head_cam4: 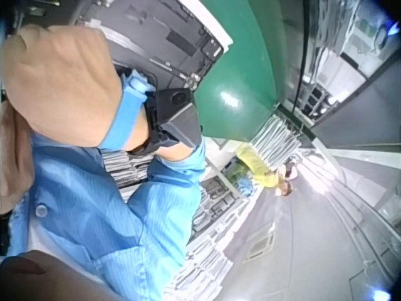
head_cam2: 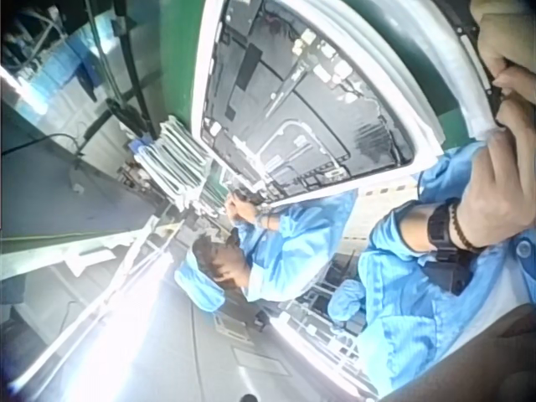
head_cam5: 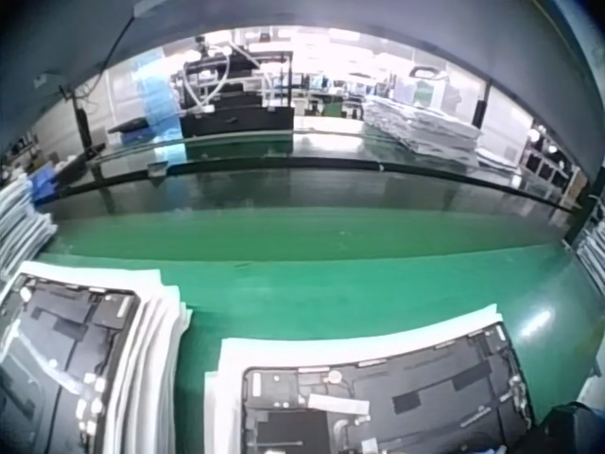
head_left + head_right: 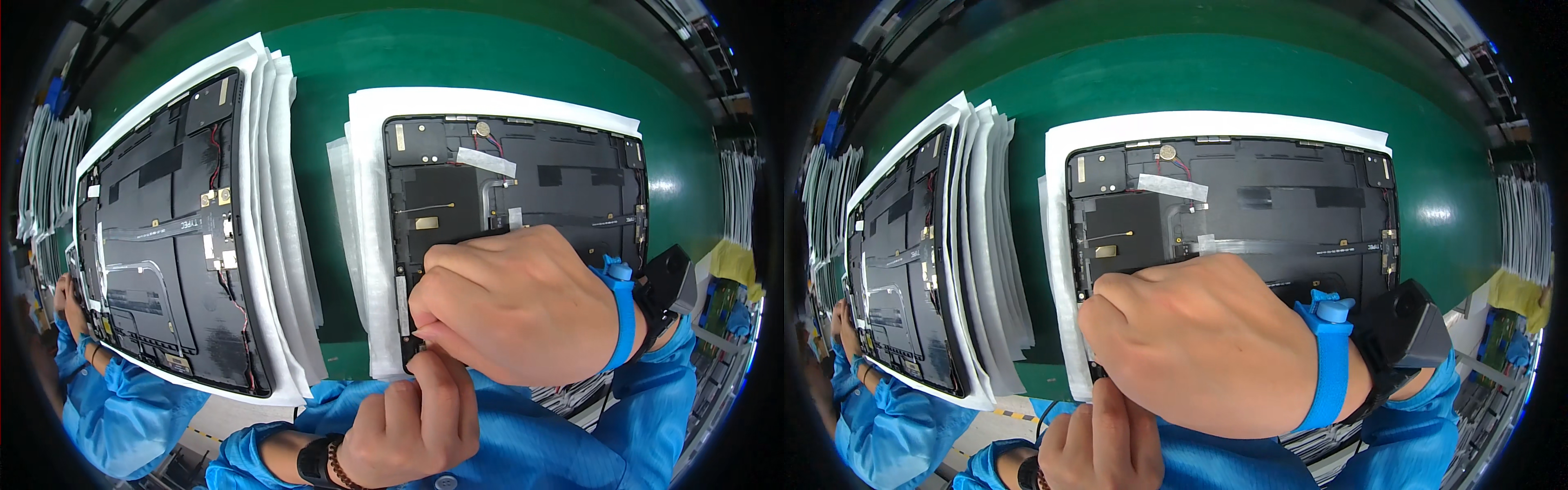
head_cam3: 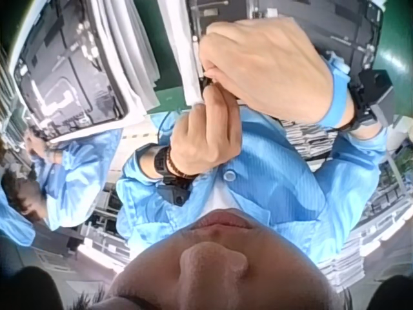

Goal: Installing small components and internal wiring into a tablet or laptop chassis on a production line.

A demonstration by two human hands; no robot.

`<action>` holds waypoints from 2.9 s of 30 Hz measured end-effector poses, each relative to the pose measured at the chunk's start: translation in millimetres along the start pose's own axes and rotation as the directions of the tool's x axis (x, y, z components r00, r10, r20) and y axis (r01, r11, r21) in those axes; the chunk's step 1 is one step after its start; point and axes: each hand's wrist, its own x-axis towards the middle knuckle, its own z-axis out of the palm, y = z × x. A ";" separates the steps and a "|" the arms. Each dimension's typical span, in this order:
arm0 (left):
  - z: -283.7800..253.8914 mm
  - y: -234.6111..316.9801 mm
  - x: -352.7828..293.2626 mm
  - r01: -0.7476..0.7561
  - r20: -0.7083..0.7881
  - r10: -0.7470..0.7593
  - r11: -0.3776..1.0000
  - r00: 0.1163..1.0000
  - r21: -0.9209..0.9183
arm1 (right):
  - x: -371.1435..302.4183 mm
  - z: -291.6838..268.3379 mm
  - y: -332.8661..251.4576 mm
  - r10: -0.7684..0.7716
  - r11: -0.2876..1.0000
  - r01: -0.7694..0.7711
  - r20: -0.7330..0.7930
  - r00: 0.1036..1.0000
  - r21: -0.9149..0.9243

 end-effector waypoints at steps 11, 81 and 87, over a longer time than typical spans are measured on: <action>0.7 6.8 -5.1 0.045 0.055 -0.045 0.999 0.997 0.005 | 1.6 0.6 2.1 -0.022 1.000 0.022 -0.014 1.000 -0.012; -50.1 -69.0 28.1 -0.219 0.344 0.347 0.907 0.873 -0.361 | 0.6 -0.6 6.5 0.010 1.000 -0.010 0.007 1.000 -0.028; -40.0 -62.0 16.3 -0.274 0.336 0.335 0.937 0.880 -0.216 | 1.7 -0.4 6.6 0.012 0.999 -0.011 0.026 1.000 -0.045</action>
